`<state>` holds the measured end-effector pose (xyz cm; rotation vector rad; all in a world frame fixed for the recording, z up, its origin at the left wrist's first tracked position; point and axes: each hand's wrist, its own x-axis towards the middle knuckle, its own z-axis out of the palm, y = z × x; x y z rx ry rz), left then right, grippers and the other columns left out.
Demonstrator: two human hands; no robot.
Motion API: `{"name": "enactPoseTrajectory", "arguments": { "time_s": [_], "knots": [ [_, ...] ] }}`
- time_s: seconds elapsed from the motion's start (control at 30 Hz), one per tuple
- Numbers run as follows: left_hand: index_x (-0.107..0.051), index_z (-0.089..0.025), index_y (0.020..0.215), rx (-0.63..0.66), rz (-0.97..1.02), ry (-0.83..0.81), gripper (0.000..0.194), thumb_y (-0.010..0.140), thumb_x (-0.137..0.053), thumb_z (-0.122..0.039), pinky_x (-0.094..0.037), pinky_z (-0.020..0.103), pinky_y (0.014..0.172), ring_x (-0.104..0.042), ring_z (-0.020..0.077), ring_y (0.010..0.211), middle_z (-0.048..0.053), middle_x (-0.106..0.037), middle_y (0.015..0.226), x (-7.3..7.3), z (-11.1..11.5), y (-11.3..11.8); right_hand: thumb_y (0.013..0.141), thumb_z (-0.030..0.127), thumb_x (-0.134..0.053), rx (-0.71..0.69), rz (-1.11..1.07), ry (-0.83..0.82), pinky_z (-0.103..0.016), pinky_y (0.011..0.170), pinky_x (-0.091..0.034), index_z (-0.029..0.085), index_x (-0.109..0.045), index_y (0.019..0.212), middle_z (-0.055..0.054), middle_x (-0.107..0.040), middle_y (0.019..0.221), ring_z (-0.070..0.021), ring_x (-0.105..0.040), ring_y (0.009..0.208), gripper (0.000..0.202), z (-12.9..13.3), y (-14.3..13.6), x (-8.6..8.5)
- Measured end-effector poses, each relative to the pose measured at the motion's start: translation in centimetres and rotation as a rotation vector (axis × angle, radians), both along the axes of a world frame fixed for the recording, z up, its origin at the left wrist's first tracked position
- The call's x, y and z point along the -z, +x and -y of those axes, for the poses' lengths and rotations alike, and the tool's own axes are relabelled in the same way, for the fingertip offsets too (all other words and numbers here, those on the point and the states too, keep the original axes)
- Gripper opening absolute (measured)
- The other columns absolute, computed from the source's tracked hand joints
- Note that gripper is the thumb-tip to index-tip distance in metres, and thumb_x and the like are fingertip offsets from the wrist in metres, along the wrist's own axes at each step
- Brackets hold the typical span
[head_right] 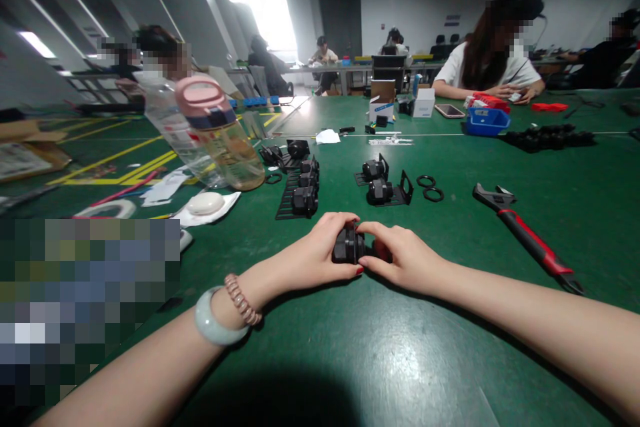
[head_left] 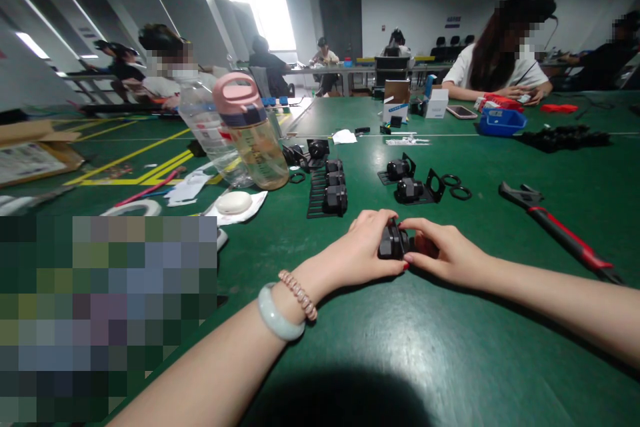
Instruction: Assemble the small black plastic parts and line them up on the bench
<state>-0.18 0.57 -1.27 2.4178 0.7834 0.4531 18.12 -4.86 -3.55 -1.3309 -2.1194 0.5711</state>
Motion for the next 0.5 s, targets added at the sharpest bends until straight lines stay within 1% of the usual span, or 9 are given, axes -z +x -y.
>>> {"name": "enactPoseTrajectory", "arguments": {
  "time_s": [0.23,0.4,0.5],
  "knots": [
    [-0.036,-0.020,0.114,0.001,0.018,-0.010,0.062,0.060,-0.063,-0.034,-0.035,0.039,0.092,-0.040,0.0227,0.106,0.008,-0.042,0.109,-0.01,-0.04,0.06,0.079,0.033,-0.048,0.004,0.008,-0.007,-0.020,0.051,-0.034,0.019,-0.043,0.113,0.003,-0.052,0.061,-0.0097,-0.047,0.053,0.037,-0.10,0.07,-0.28],
    [-0.037,-0.021,0.113,-0.009,0.015,-0.032,0.062,0.060,-0.064,-0.036,-0.035,0.041,0.091,-0.041,0.0231,0.104,0.008,-0.042,0.110,-0.09,-0.02,0.09,0.080,0.035,-0.046,0.012,0.021,0.000,-0.020,0.052,-0.035,0.019,-0.043,0.114,0.001,-0.055,0.063,-0.0107,-0.048,0.054,0.037,-0.21,0.16,-0.31],
    [-0.037,-0.021,0.113,-0.009,0.020,-0.031,0.061,0.060,-0.064,-0.035,-0.034,0.040,0.092,-0.040,0.0233,0.106,0.008,-0.042,0.110,-0.17,0.02,0.12,0.081,0.034,-0.045,0.013,0.015,0.009,-0.020,0.054,-0.035,0.019,-0.045,0.113,0.001,-0.056,0.065,-0.0108,-0.049,0.056,0.036,-0.24,0.15,-0.30]
  ]
}}
